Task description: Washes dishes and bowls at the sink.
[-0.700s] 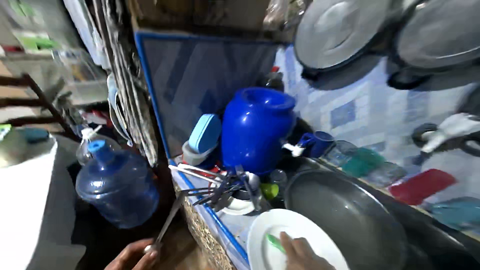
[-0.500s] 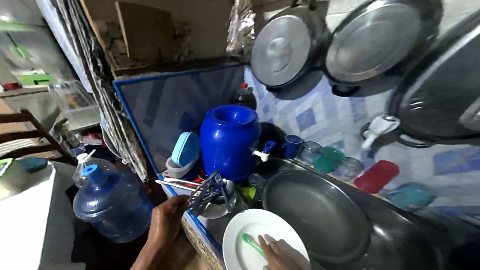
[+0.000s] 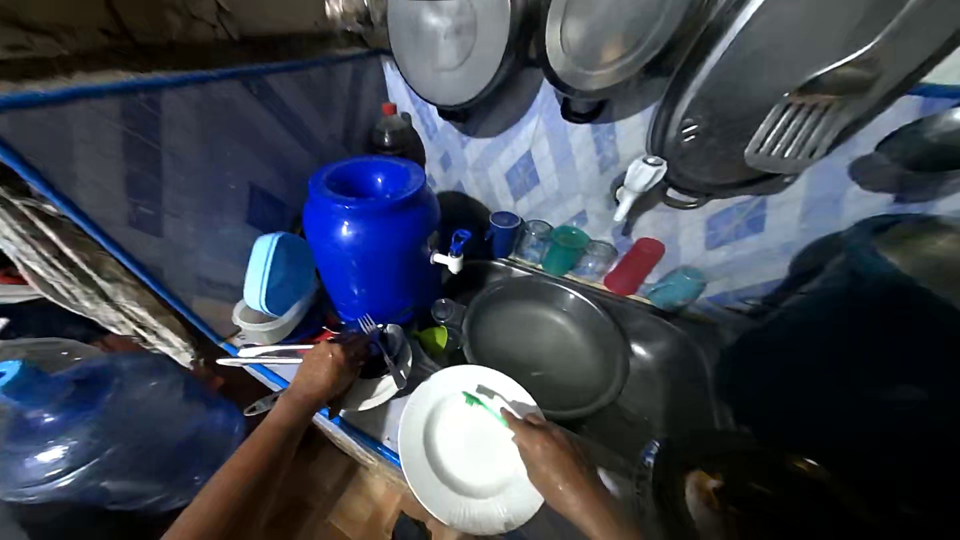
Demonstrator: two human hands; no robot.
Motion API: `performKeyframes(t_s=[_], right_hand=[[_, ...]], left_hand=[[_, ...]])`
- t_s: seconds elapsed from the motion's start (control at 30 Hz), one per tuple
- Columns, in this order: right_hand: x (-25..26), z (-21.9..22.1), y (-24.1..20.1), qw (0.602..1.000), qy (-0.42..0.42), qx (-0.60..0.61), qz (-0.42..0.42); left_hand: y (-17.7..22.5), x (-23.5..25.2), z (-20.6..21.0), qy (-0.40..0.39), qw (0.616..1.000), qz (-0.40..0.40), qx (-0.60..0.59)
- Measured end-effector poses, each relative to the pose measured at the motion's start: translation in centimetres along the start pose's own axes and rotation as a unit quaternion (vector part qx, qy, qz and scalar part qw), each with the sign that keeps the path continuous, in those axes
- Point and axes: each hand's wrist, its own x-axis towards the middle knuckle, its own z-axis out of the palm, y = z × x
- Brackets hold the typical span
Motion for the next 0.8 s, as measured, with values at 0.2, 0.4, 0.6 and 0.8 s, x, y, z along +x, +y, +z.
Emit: performKeyframes(t_s=[0.2,0.4,0.6,0.8], right_hand=[[-2.9,-0.5,2.4,0.998,0.034,0.016,0.043],[-6.1,1.1,5.0,0.984,0.177,0.023,-0.001],[-8.0,0.2,4.4,0.992,0.122,0.016,0.004],[-7.5,-0.4,2.2,0.992,-0.083,0.015,0.094]], left_hand=[[-2.0,-0.8,1.3,0.136,0.983,0.109,-0.056],[3.8,-8.3,1.8,0.249,0.949,-0.011,-0.191],[8.3,-9.4,4.7,-0.148,0.823,-0.278,-0.473],[10.4,-8.5,6.8,-0.133,0.742,-0.317,-0.576]])
